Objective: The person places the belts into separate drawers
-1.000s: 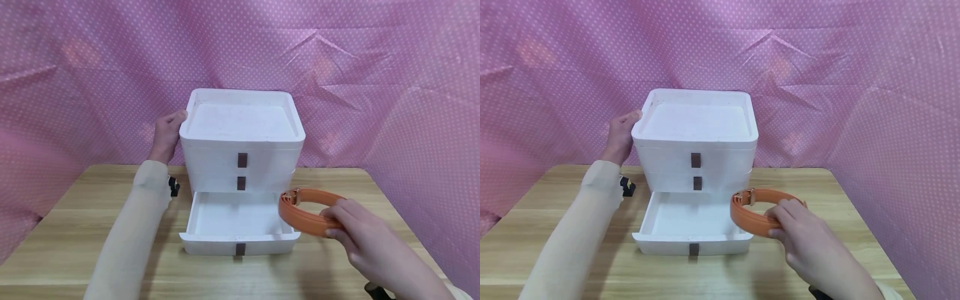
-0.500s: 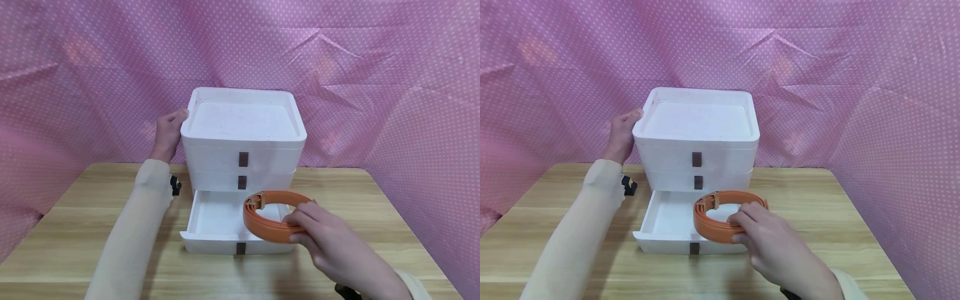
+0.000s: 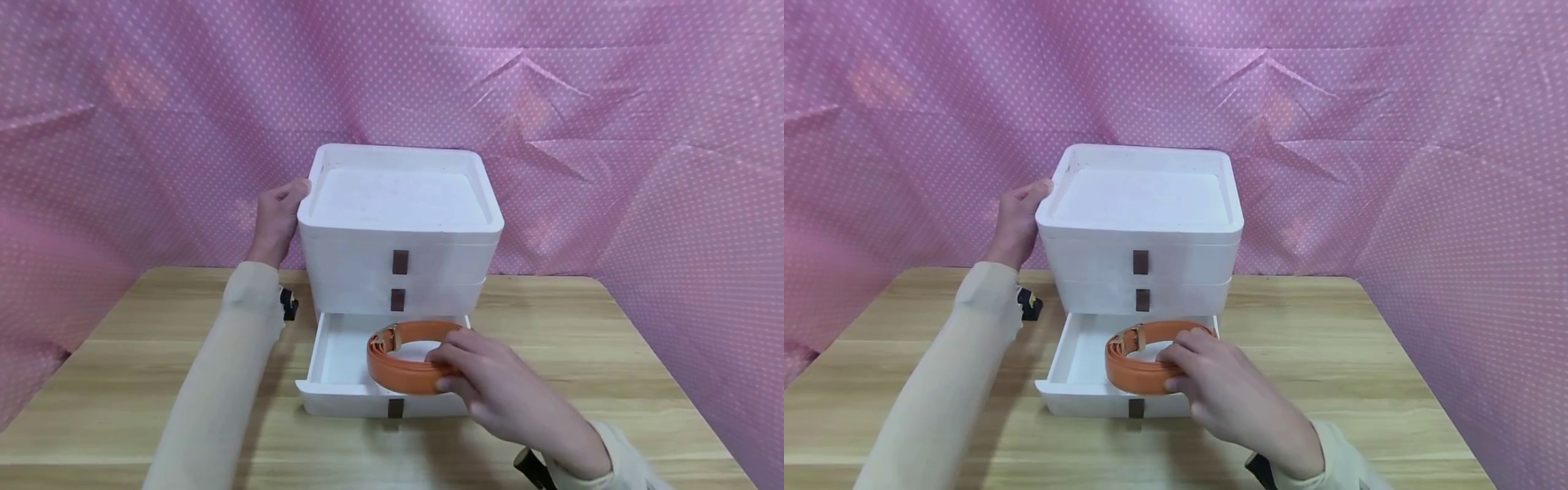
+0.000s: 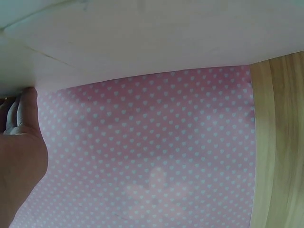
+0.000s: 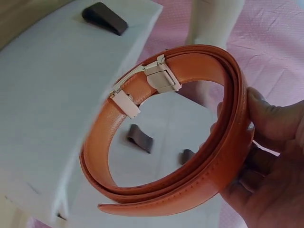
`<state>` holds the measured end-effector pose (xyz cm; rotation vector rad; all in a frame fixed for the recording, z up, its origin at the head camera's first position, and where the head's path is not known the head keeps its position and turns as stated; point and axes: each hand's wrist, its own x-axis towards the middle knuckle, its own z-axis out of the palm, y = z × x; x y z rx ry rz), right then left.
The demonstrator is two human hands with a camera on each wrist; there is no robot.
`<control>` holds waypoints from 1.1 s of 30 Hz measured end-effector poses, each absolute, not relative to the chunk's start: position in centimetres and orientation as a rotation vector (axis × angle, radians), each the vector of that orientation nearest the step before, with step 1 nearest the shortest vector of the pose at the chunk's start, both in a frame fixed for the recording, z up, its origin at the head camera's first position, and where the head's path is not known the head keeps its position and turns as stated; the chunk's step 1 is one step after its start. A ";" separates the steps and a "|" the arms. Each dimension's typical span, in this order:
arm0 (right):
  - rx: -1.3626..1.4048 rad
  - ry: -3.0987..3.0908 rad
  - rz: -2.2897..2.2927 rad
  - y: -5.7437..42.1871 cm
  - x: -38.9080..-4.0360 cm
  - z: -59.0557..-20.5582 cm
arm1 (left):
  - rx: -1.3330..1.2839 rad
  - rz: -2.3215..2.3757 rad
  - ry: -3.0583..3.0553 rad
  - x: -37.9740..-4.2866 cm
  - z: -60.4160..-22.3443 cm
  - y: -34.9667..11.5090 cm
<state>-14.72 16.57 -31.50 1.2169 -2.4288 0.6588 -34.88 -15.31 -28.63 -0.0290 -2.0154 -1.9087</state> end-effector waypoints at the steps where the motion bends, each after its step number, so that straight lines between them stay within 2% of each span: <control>1: 1.218 -2.439 0.659 16.6 -14.8 -31.7 | -0.029 -1.908 -2.012 -34.7 -28.6 -15.2; 18: 1.150 -2.545 0.677 15.3 -17.5 -36.0 | -0.049 -1.913 -1.969 -34.4 -28.8 -15.1; 33: 1.123 -2.559 0.635 15.1 -19.2 -37.2 | -0.040 -1.897 -2.000 -34.6 -28.8 -15.1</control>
